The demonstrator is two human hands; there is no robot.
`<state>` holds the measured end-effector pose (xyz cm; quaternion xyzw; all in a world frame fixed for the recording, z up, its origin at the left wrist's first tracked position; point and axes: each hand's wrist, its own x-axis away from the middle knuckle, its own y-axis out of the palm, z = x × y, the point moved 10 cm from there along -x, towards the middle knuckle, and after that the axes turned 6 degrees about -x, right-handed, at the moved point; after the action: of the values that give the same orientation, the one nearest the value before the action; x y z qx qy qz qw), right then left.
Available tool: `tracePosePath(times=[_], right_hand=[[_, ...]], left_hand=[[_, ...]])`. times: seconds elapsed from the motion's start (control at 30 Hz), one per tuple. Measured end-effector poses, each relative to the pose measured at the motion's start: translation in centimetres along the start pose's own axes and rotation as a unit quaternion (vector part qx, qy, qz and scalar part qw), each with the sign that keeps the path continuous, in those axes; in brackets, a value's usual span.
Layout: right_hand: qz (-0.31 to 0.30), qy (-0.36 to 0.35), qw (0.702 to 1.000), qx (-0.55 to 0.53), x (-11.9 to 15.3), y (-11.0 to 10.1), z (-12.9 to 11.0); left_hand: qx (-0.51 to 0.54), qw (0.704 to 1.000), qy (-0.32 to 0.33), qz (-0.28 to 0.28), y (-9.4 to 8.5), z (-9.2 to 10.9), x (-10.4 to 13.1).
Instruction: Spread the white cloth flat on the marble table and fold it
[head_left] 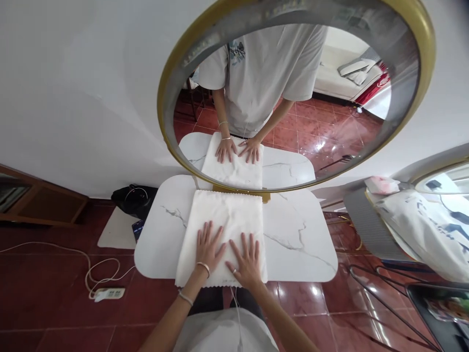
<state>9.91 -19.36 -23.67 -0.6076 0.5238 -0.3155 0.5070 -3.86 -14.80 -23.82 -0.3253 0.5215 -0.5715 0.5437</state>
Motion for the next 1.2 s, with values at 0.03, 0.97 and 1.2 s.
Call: tracePosePath(times=[0.03,0.97,1.2], right_hand=[[0.009,0.016,1.000,-0.007,-0.7,0.2,-0.3],[0.037,0.118,0.989,0.082,-9.7,-0.6,12.3],[0.055,0.082,0.994,0.042,-12.9,1.4,3.9]], left_hand=[[0.001,1.000,0.004,0.003,-0.5,-1.1,0.9],[0.021,0.999,0.050,-0.001,2.9,5.5,-7.4],[0.019,0.999,0.038,-0.015,0.2,-2.6,-6.2]])
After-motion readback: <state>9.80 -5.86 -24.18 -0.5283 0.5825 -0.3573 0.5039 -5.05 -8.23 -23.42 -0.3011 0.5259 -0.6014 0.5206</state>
